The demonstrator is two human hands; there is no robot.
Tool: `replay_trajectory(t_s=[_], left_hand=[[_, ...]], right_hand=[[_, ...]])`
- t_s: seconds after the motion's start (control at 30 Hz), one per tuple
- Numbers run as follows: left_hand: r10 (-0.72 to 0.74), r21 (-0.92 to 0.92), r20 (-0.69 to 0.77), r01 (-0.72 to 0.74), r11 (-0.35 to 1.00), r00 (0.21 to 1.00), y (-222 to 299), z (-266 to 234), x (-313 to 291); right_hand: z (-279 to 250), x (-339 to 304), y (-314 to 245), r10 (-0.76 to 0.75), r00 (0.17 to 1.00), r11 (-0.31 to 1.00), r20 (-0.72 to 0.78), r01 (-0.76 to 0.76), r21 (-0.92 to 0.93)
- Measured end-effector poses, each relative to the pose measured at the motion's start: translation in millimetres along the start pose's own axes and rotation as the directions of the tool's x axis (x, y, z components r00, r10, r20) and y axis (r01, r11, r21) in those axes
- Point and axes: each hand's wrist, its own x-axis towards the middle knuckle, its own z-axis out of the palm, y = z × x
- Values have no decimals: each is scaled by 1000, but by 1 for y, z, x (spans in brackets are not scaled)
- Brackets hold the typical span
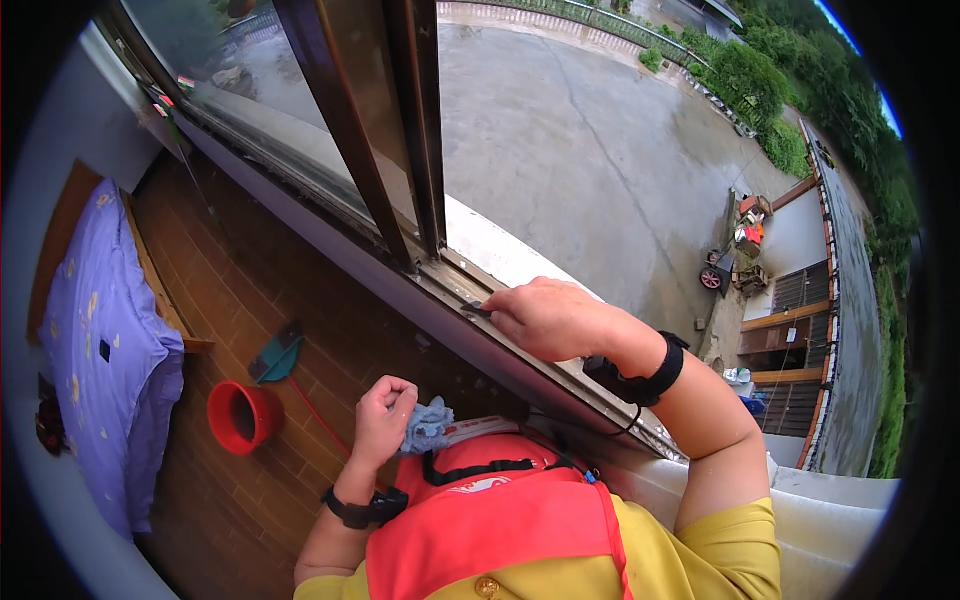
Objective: The person scrapes white debris from a window track and frame using a utility knife. They also use a blue cloth to wipe the frame and the window glass while the window is partially open.
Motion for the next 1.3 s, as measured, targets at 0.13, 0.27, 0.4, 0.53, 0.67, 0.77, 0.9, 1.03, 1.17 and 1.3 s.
replay_trajectory(t_s=[0.13,0.27,0.4,0.53,0.67,0.77,0.9,1.03,1.17,1.3], left_hand=[[48,55,39,-50,997,998,18,9,5],[87,71,94,-94,993,992,25,7,4],[32,95,84,-40,995,996,12,0,3],[6,107,114,-18,994,993,16,7,5],[71,121,175,-93,988,982,25,16,7],[62,86,193,-80,993,979,21,16,8],[49,77,194,-65,995,980,23,10,7],[63,78,181,-78,994,981,13,-1,8],[35,81,180,-50,995,983,8,-1,11],[59,87,244,-83,993,968,18,10,13]], right_hand=[[12,23,-4,-17,989,988,-145,39,150],[19,9,12,-6,993,999,-114,2,-33],[-2,-61,1,98,982,951,159,-45,-305],[6,-61,-12,109,992,941,67,-81,-330],[50,0,-6,3,983,969,-185,-48,-242],[60,18,-9,-9,959,980,-284,-48,-195],[55,-8,-6,26,974,954,-223,-91,-286],[50,-99,5,247,966,940,-76,-258,-224],[38,-144,0,425,905,870,8,-406,-281],[46,-108,2,206,964,925,-170,-249,-287]])
